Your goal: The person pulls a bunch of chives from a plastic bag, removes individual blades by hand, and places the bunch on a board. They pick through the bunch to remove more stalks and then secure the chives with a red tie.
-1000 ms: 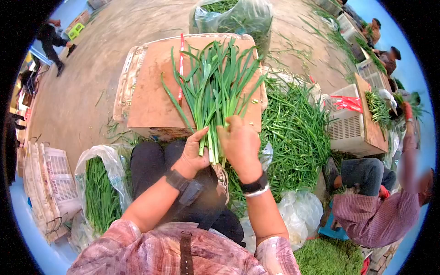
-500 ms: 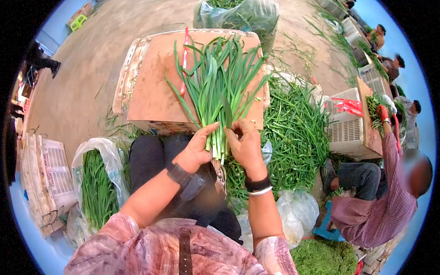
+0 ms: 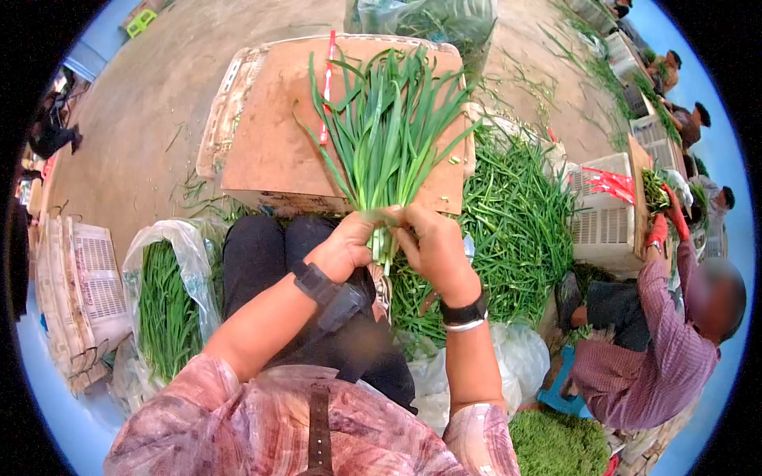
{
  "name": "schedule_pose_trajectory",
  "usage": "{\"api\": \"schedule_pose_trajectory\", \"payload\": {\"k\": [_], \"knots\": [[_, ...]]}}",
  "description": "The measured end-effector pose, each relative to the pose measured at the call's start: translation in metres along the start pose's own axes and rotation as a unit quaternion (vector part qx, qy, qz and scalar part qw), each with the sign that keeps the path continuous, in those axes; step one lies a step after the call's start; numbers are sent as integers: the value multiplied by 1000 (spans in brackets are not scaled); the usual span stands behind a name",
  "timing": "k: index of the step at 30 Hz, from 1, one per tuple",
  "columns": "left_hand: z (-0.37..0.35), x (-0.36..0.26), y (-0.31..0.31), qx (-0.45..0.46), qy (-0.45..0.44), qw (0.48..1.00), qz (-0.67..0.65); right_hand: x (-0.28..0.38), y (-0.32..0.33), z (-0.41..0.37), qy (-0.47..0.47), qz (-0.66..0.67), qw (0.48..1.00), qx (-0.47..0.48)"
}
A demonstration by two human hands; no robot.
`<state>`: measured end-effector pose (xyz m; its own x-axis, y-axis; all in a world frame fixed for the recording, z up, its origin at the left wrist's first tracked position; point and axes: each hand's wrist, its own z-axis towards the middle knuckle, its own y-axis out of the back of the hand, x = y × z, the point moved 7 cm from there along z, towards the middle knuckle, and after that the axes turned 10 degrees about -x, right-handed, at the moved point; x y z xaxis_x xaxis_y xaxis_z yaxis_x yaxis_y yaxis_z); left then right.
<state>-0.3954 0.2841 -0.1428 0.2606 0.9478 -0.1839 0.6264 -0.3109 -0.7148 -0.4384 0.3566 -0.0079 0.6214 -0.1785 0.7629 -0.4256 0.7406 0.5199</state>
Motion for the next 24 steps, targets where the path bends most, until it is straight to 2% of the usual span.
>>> {"api": "schedule_pose_trajectory", "payload": {"k": [1, 3, 5, 6, 7, 9, 10, 11, 13, 15, 16, 17, 18, 19, 20, 21, 23, 24], "knots": [[-1, -1, -2, 4, -7, 1000, -5, 12, 1, -1, 73, -25, 997, -7], [2, -1, 2, -3, -16, 1000, 5, 24, -2, -3, 100, -48, 994, 6], [15, 4, 12, 15, -3, 1000, -3, 33, -3, -8, 104, -11, 994, 29], [3, 4, 4, -36, -7, 999, 1, 42, 0, -9, 65, 41, 997, 33], [5, -1, 9, -90, -72, 993, 17, 43, 2, -15, 6, 123, 992, 35], [11, 3, 12, -72, -53, 996, -8, 41, 5, -19, -165, 340, 926, 14], [11, 4, 12, -59, -51, 997, 7, 36, 10, -13, -205, 360, 910, 4], [10, 5, 12, -46, -49, 998, 21, 12, 16, -15, -260, 321, 910, -20], [3, 0, 7, -46, -61, 996, 50, -27, 38, -14, -285, 321, 892, -143], [-9, -6, 4, -77, -83, 991, 77, -75, 78, -22, -294, 424, 807, -287], [-8, -7, 7, -69, -67, 992, 88, -103, 96, -35, -301, 229, 874, -306], [-10, -6, 8, -60, -54, 993, 85, -129, 111, -49, -294, 25, 903, -313], [-12, -7, 7, -49, -43, 994, 84, -135, 121, -53, -271, -181, 894, -308], [-16, -8, 3, -38, -33, 995, 81, -117, 109, -46, -299, -194, 914, -193], [-20, -10, 2, -50, -26, 995, 81, -104, 89, -44, -379, -58, 913, -137], [-23, -10, 0, -44, -26, 995, 84, -85, 59, -45, -451, 80, 886, -76], [-29, -12, -5, -32, -28, 995, 90, -64, 4, -47, -476, 350, 807, 2], [-50, -12, -24, -5, -31, 998, 62, -73, -21, -45, -428, 438, 788, 71]]}}
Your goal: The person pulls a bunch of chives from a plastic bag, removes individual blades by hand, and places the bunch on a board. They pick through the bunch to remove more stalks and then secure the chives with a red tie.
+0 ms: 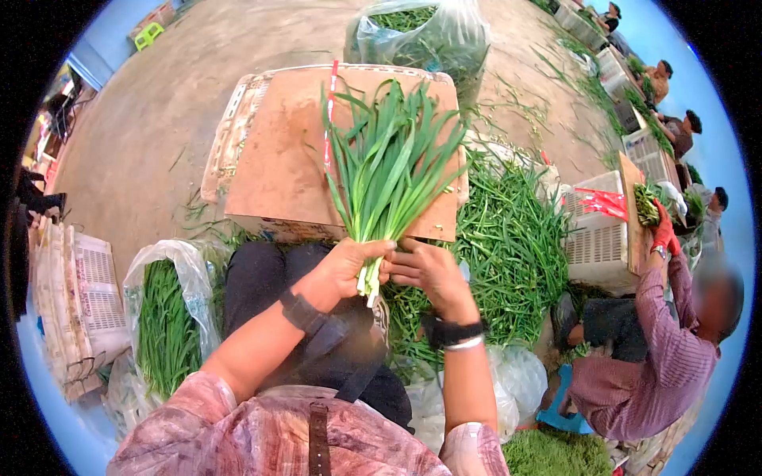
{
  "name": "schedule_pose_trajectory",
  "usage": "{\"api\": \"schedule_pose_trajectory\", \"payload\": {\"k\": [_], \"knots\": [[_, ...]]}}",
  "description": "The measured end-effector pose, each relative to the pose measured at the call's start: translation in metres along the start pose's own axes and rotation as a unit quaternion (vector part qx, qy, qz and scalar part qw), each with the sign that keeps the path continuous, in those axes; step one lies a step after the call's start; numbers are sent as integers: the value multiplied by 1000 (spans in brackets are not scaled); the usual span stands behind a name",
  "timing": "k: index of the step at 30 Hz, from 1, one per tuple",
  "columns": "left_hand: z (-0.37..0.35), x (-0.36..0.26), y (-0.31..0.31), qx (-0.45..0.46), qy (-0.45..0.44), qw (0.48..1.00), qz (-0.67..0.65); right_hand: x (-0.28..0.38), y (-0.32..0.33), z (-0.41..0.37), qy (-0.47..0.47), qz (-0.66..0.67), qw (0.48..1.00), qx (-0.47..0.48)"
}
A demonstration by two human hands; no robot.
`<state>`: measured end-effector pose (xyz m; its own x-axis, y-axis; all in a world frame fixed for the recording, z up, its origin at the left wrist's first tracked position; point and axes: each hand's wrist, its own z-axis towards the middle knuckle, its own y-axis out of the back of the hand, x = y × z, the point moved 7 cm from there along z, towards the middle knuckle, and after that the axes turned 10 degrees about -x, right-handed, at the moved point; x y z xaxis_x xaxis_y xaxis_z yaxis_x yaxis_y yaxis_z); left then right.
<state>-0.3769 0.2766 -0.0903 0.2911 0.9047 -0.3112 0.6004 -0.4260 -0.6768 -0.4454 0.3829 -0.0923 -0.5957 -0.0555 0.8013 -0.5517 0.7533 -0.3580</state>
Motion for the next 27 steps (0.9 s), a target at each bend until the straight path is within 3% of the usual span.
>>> {"api": "schedule_pose_trajectory", "payload": {"k": [1, 3, 5, 7, 9, 14, 17, 18, 19, 21, 23, 25, 26, 27], "knots": [[-8, 0, -4, 23, -18, 999, 41, -14, -9, 16, 4, 47, 993, 113], [-22, 1, -5, 71, -49, 989, 124, 1, -41, 22, 74, 146, 981, 100], [-38, 10, 1, 80, -32, 985, 147, 7, -78, 20, 13, 259, 951, 167], [-42, 14, 10, 89, -17, 985, 146, 6, -93, 14, 7, 273, 942, 193], [-44, 19, 20, 93, -14, 981, 170, 10, -96, 1, 49, 185, 969, 156], [-47, 9, 11, 82, -40, 956, 277, 27, -93, 3, 81, 135, 983, 90], [-62, -30, -8, 111, -118, 904, 396, 51, -94, 6, 134, 69, 985, 89], [-57, -44, -9, 133, -151, 906, 373, 60, -90, 6, 116, 56, 989, 67], [-64, -68, -34, 188, -230, 891, 343, 79, -90, 4, 200, 14, 979, 37], [-82, -107, -74, 189, -317, 880, 299, 118, -95, -7, 358, -71, 931, -23], [-80, -142, -105, 172, -413, 829, 336, 153, -116, -18, 407, -132, 904, -7], [-83, -166, -131, 142, -491, 788, 344, 147, -105, 17, 396, -164, 903, -15], [-86, -174, -143, 123, -521, 776, 335, 154, -104, 31, 422, -265, 866, -32], [-91, -181, -152, 103, -549, 764, 324, 167, -109, 27, 454, -267, 849, -42]]}}
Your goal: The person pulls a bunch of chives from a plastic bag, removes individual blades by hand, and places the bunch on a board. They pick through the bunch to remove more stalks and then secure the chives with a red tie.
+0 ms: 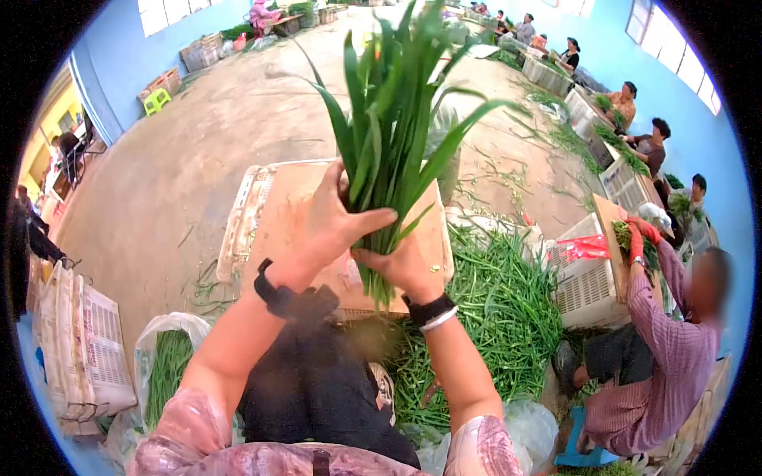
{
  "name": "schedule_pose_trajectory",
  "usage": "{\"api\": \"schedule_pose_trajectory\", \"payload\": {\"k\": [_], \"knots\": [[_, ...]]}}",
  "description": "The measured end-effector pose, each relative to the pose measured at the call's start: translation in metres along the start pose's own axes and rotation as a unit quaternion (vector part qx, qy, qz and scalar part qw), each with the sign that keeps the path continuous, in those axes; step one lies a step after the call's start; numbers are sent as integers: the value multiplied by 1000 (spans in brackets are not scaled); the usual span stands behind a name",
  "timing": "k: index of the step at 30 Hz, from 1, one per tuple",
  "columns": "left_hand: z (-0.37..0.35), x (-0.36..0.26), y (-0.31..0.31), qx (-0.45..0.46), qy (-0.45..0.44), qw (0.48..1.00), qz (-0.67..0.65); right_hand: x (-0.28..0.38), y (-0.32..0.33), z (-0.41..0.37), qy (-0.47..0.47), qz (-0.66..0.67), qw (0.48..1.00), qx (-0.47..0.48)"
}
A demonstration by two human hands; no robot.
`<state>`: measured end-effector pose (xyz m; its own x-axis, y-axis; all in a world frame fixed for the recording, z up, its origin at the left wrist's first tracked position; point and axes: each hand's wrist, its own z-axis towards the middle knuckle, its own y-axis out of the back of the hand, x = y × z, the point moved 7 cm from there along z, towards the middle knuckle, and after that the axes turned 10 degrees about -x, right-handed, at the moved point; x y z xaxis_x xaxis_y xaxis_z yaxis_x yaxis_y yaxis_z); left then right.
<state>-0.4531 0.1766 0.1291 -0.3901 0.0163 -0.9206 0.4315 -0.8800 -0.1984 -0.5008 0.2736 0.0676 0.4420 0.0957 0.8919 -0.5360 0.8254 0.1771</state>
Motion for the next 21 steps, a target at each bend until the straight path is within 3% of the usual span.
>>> {"api": "schedule_pose_trajectory", "payload": {"k": [1, 4, 6, 7, 9, 11, 14, 15, 16, 17, 21], "knots": [[7, -3, 3, -31, -9, 995, 94, 6, 0, 10, 38, 0, 999, -2], [20, 0, 2, -38, -151, 981, 118, -13, -1, 33, 61, 38, 997, 21], [21, 36, 12, -35, -100, 988, 113, -26, -3, 36, 43, 3, 998, 51], [21, 56, 14, -19, -67, 994, 83, -33, -4, 35, 81, -59, 994, 41], [18, 83, 17, -9, -1, 998, 55, -44, -9, 29, 108, -58, 992, 3], [20, 87, 14, 9, 1, 1000, 12, -52, -8, 30, 145, -51, 987, -43], [26, 92, 6, 64, 9, 998, -3, -68, -4, 33, 74, -64, 995, -14], [29, 90, 0, 76, 9, 997, -19, -58, 1, 33, 117, -115, 986, -30], [27, 73, -8, 88, 9, 995, -36, -60, 6, 32, 100, -75, 991, -50], [26, 63, -8, 85, 47, 994, 52, -64, 10, 34, 82, -34, 994, -69], [31, 48, -37, 168, 30, 985, 13, -48, 31, 29, -4, 200, 971, -133]]}}
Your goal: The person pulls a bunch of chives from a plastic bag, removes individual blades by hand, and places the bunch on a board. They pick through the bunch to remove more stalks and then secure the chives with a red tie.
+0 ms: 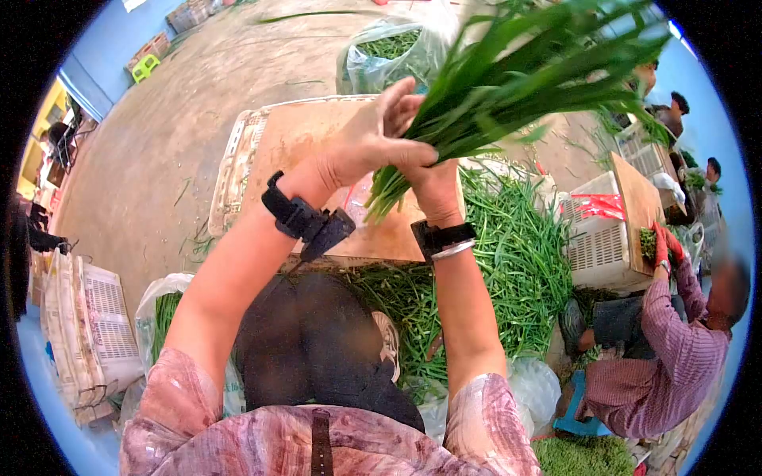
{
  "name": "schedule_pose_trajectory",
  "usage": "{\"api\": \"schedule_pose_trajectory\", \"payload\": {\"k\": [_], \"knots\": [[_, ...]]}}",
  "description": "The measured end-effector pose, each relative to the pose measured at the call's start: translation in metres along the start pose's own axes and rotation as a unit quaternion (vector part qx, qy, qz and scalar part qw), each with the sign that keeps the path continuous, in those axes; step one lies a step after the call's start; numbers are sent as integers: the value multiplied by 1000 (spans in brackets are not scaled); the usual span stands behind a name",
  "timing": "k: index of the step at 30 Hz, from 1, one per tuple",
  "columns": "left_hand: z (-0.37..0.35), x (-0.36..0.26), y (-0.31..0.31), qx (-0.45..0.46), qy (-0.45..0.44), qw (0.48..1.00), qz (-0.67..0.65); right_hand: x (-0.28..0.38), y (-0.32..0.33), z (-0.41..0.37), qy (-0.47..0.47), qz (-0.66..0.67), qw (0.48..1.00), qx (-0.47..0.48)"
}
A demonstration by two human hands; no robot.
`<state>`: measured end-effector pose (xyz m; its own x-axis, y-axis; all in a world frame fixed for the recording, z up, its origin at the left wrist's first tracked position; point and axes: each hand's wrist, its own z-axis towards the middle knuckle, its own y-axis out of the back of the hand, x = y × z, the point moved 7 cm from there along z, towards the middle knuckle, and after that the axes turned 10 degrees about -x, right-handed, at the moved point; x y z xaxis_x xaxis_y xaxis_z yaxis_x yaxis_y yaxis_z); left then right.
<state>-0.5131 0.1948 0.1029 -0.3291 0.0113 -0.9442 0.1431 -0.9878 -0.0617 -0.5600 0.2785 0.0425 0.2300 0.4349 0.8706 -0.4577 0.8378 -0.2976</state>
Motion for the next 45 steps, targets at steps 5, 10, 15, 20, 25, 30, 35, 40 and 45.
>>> {"api": "schedule_pose_trajectory", "payload": {"k": [5, 10, 15, 20, 25, 30, 35, 40, 45], "knots": [[-1, -45, 15, -33, -55, 998, 28, 21, 24, -10, -58, 231, 971, -23], [-67, 22, -24, 72, -16, 926, 370, 25, 28, -38, -78, 317, 945, -31], [-104, 53, -33, 52, 7, 941, 334, -2, 43, -83, -124, 360, 922, -68], [-116, 47, -32, 96, 193, 976, 2, 0, 70, -98, -125, 459, 877, -73], [-120, 44, -26, 56, 170, 981, 67, 4, 89, -99, -114, 472, 872, -69], [-122, 49, -32, 42, 164, 979, 111, 6, 88, -99, -102, 475, 873, -40], [-123, 54, -27, 44, 150, 973, 168, 12, 82, -101, -115, 483, 868, -13], [-129, 50, -23, 59, 130, 982, 122, 17, 75, -98, -91, 472, 877, -5], [-139, 58, -16, 60, 174, 969, 165, 12, 79, -99, -91, 478, 872, -43]]}}
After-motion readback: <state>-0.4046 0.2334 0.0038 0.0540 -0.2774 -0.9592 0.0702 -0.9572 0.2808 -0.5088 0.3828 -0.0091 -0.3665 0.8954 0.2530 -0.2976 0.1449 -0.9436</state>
